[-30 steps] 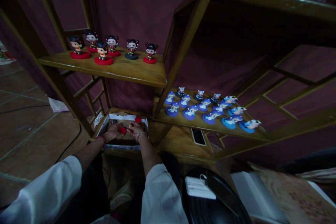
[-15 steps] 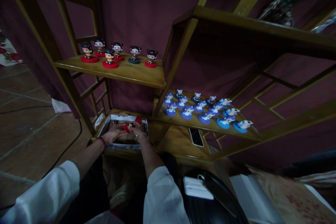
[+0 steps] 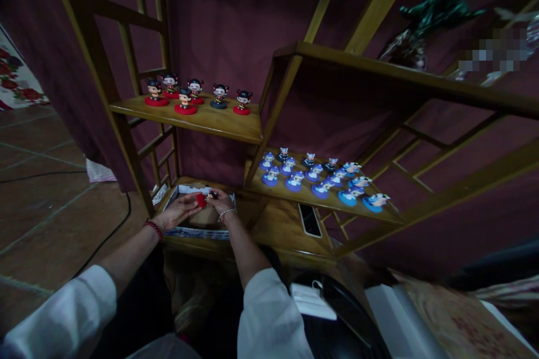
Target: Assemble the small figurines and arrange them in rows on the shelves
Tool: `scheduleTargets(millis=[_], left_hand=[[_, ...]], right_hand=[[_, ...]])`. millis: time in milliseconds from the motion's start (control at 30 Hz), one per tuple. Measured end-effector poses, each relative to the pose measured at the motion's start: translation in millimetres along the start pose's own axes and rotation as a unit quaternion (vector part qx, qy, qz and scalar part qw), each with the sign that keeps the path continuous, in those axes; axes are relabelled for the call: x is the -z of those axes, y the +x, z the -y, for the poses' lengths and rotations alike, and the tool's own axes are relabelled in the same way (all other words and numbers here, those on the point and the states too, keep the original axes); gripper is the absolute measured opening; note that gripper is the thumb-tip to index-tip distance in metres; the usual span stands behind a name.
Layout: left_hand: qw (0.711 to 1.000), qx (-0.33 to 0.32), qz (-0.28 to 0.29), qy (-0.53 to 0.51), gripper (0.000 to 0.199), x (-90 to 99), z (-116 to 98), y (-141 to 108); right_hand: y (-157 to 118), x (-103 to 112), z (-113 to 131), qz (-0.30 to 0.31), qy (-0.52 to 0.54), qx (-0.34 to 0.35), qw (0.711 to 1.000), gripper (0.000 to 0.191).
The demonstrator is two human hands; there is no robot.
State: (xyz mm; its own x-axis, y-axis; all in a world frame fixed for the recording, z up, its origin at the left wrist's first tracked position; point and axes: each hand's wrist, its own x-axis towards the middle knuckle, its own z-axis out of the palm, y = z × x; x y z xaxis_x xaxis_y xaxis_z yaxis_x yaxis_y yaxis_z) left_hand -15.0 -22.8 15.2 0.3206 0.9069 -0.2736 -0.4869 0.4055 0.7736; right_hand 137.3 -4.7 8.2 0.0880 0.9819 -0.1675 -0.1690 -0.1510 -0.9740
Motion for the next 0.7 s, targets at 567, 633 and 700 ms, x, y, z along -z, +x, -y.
scheduleTargets(millis=[567,633,700], left_hand=[[0.996,-0.056,0.062,-0.028,0.037,-15.7,-32.9,-36.5],[0.996,-0.056,0.062,-0.027,0.034,-17.0,-33.8,-37.8],[0.996,-0.055,0.063,-0.029,0.032,-18.1,-34.6,-39.5]], right_hand=[[-29.3,-18.8,45.7,0.043,-0.025,0.091,0.995,0.039],[-29.9,-19.7,46.5,0.041,-0.03,0.093,0.994,0.039],[-30.0,-20.6,46.8,0.039,-0.034,0.096,0.994,0.039]])
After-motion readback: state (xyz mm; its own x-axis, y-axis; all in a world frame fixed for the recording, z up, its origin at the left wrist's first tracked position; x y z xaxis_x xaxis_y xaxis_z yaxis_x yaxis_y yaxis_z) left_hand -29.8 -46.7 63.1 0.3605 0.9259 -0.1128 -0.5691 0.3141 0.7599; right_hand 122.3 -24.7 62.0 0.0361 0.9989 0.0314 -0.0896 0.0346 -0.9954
